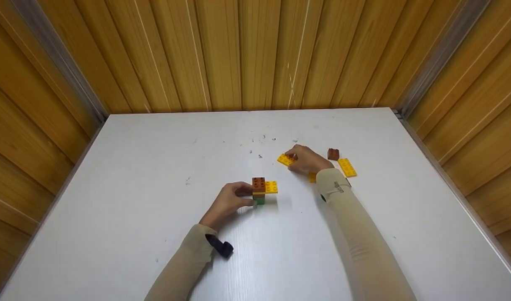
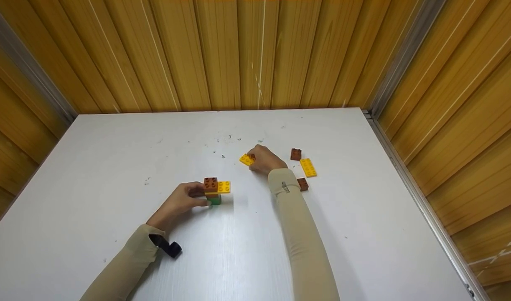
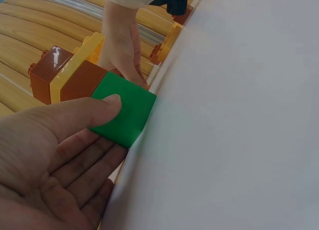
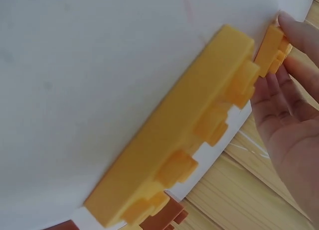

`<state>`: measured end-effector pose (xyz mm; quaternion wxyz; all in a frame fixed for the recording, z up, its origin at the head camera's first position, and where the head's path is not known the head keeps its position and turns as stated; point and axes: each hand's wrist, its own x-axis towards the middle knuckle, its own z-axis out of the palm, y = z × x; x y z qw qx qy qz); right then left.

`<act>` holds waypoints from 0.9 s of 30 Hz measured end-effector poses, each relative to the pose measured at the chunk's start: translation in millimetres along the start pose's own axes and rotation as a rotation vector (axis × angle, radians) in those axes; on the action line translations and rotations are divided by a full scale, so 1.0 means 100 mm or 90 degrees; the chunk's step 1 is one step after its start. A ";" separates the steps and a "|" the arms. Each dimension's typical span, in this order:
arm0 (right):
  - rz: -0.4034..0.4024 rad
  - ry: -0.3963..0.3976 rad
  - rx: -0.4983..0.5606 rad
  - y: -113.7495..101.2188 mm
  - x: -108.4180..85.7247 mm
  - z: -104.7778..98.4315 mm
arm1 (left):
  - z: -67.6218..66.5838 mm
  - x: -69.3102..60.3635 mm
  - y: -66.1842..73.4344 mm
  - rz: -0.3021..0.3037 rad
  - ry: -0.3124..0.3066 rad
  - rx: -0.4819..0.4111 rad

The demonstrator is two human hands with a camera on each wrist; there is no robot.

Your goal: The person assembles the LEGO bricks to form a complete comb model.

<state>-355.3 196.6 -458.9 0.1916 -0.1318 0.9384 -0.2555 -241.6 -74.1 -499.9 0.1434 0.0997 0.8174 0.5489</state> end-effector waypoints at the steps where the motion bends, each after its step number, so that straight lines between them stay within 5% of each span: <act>1: 0.000 -0.002 -0.002 -0.01 0.00 0.00 | 0.00 0.00 0.00 -0.002 -0.001 -0.002; 27: -0.083 -0.058 -0.030 0.01 -0.07 0.04 | 0.00 -0.01 -0.01 -0.010 -0.007 -0.017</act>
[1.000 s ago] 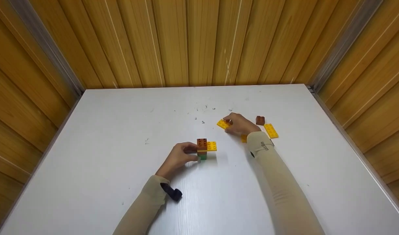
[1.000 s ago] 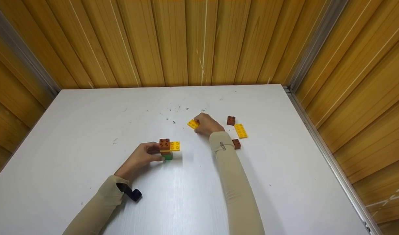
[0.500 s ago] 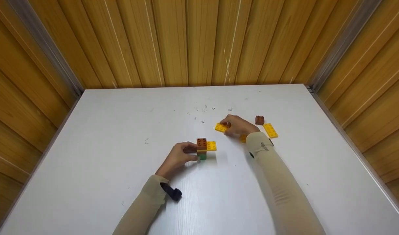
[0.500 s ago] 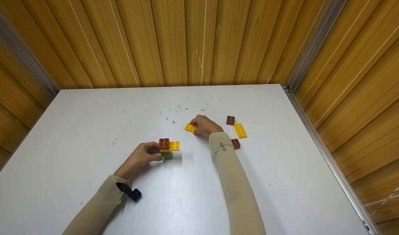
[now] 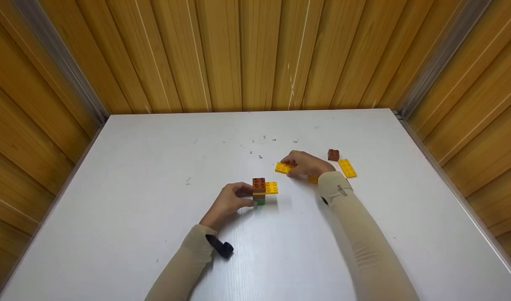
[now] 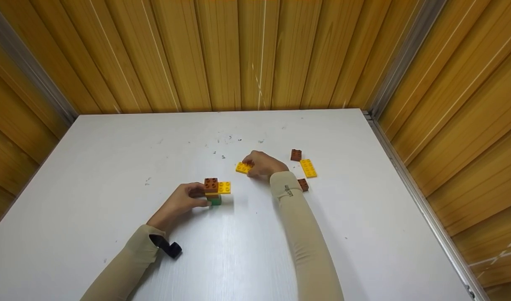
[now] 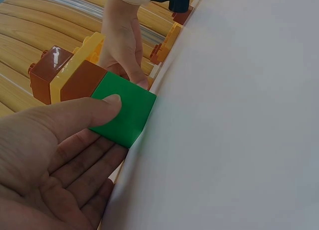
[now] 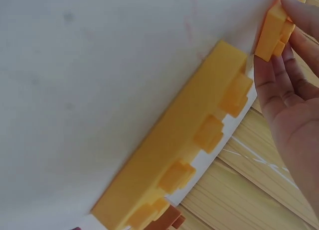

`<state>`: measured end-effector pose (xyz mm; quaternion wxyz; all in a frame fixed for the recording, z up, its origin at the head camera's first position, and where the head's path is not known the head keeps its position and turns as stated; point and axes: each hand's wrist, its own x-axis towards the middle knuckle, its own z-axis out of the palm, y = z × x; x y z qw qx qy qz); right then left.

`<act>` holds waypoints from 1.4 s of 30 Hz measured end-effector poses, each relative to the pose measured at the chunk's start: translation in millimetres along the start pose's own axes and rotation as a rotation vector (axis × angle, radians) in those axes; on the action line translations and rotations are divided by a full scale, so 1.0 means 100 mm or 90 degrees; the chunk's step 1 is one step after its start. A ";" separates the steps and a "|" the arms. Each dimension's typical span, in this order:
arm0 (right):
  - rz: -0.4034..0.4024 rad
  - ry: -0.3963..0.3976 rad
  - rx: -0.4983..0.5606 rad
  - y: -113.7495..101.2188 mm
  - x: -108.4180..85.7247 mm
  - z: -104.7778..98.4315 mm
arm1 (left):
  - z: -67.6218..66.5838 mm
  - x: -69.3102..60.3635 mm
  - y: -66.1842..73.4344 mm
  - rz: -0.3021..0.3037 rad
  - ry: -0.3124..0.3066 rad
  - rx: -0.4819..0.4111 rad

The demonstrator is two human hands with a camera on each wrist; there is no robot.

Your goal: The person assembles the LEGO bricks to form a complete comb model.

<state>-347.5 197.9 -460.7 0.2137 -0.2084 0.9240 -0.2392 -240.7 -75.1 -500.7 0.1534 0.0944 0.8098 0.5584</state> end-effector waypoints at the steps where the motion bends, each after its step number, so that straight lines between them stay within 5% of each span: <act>1: 0.001 -0.001 0.004 0.00 0.00 0.00 | 0.00 0.00 0.00 -0.002 0.000 0.001; 16: -0.006 -0.020 0.014 -0.08 -0.07 -0.02 | 0.02 0.01 0.00 -0.011 0.007 0.000; 26: -0.126 -0.028 -0.053 -0.23 -0.17 -0.11 | 0.00 0.01 0.00 -0.003 0.001 -0.006; 42: -0.163 -0.039 -0.031 -0.45 -0.28 -0.21 | 0.00 0.01 0.02 -0.001 0.001 0.002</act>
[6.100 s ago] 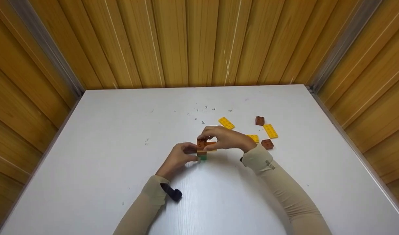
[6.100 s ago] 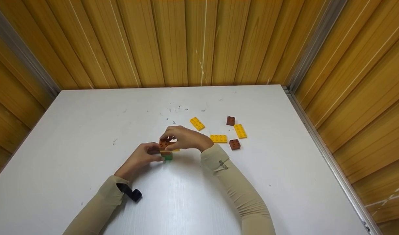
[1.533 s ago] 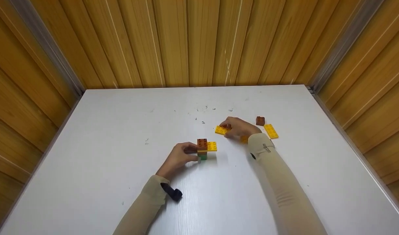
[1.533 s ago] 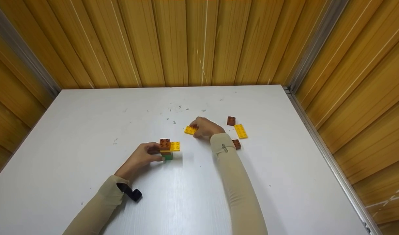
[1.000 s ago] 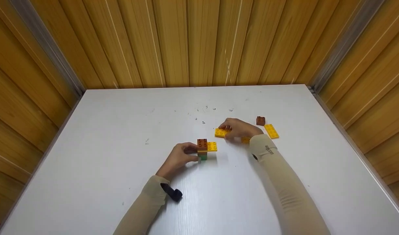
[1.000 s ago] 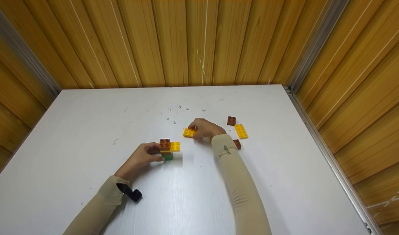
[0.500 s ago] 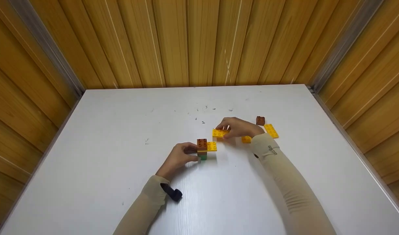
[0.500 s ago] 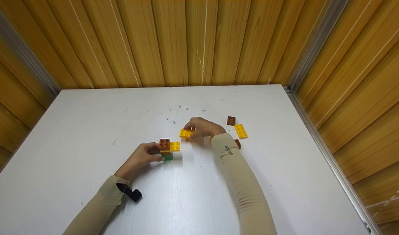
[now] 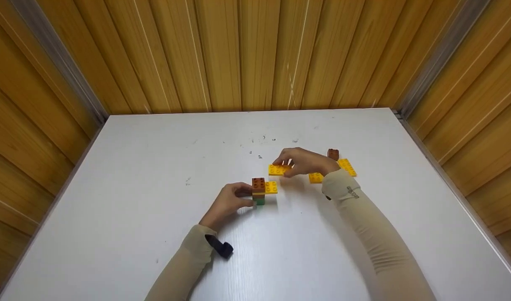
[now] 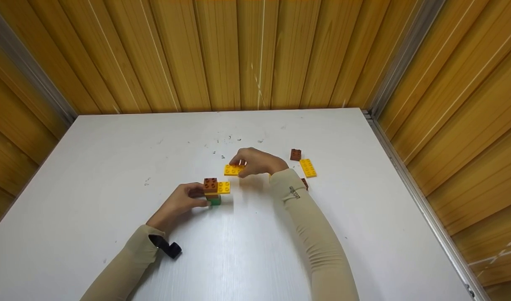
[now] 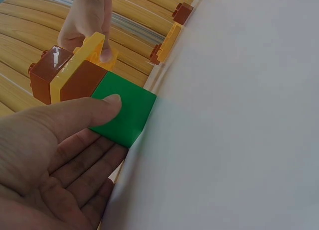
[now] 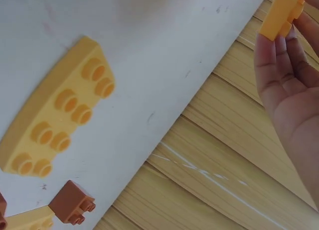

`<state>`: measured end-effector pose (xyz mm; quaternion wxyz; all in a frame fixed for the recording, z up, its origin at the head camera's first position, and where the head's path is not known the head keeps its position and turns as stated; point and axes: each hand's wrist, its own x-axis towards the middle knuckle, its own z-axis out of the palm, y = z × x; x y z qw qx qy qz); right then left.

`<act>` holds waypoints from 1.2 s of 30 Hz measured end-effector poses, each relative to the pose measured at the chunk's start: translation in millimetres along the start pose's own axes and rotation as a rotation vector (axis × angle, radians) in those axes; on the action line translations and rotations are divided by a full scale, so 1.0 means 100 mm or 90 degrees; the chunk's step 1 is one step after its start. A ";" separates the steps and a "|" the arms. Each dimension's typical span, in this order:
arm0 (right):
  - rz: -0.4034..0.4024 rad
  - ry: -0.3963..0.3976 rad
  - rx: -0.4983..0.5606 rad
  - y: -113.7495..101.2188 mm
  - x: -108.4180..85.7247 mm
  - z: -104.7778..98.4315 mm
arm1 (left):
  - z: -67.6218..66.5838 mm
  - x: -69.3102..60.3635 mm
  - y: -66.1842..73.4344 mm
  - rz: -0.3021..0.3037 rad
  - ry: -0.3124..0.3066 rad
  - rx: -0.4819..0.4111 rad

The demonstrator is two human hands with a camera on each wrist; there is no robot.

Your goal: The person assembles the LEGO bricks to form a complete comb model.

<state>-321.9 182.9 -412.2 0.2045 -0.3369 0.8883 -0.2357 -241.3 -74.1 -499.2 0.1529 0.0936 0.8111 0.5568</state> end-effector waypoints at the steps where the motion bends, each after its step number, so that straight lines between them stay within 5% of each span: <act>1: 0.002 -0.001 0.002 -0.01 0.00 -0.01 | 0.00 0.00 0.00 0.000 0.000 0.000; 36: -0.104 -0.024 -0.007 -0.46 -0.08 -0.01 | 0.00 0.01 -0.02 0.008 -0.003 0.002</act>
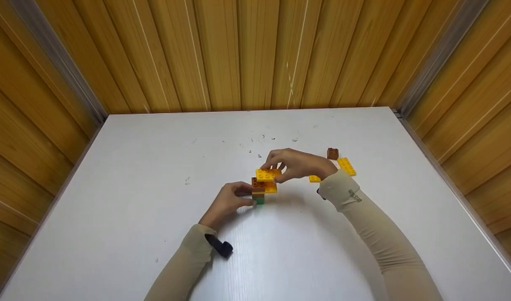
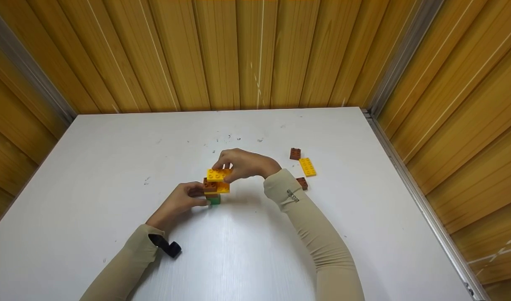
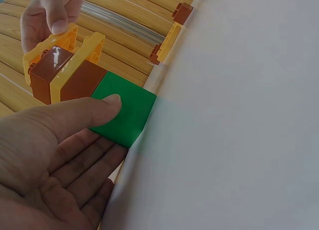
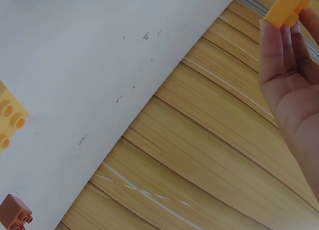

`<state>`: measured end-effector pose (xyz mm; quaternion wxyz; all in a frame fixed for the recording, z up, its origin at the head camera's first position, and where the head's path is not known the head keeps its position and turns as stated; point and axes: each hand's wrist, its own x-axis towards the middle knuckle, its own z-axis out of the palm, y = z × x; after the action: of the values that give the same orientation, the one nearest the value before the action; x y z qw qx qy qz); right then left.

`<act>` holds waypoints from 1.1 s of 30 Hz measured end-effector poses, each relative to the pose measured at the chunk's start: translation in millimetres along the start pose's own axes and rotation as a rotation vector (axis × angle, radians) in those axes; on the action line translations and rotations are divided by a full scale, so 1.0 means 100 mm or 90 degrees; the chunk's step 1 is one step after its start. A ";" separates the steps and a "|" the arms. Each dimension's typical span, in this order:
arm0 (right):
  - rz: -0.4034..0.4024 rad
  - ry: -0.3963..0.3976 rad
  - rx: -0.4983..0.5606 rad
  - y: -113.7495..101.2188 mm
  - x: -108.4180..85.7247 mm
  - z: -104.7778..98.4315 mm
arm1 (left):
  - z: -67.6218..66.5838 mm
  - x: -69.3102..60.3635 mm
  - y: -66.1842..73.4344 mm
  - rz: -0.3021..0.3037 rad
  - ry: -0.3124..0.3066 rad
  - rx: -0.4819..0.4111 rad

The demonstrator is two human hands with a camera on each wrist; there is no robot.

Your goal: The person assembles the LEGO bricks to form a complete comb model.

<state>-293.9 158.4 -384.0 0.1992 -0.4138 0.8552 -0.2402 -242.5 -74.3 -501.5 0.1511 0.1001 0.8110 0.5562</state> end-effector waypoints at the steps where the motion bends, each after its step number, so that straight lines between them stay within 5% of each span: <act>1: 0.000 -0.002 -0.001 -0.01 0.00 0.00 | 0.00 0.00 0.00 -0.002 0.001 0.000; 33: -0.027 -0.020 -0.053 -0.12 0.02 0.08 | 0.00 -0.01 -0.01 0.010 -0.005 -0.020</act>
<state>-283.7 148.2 -383.4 0.1898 -0.4436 0.8523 -0.2020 -242.1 -75.0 -501.9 0.1514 0.1060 0.8010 0.5694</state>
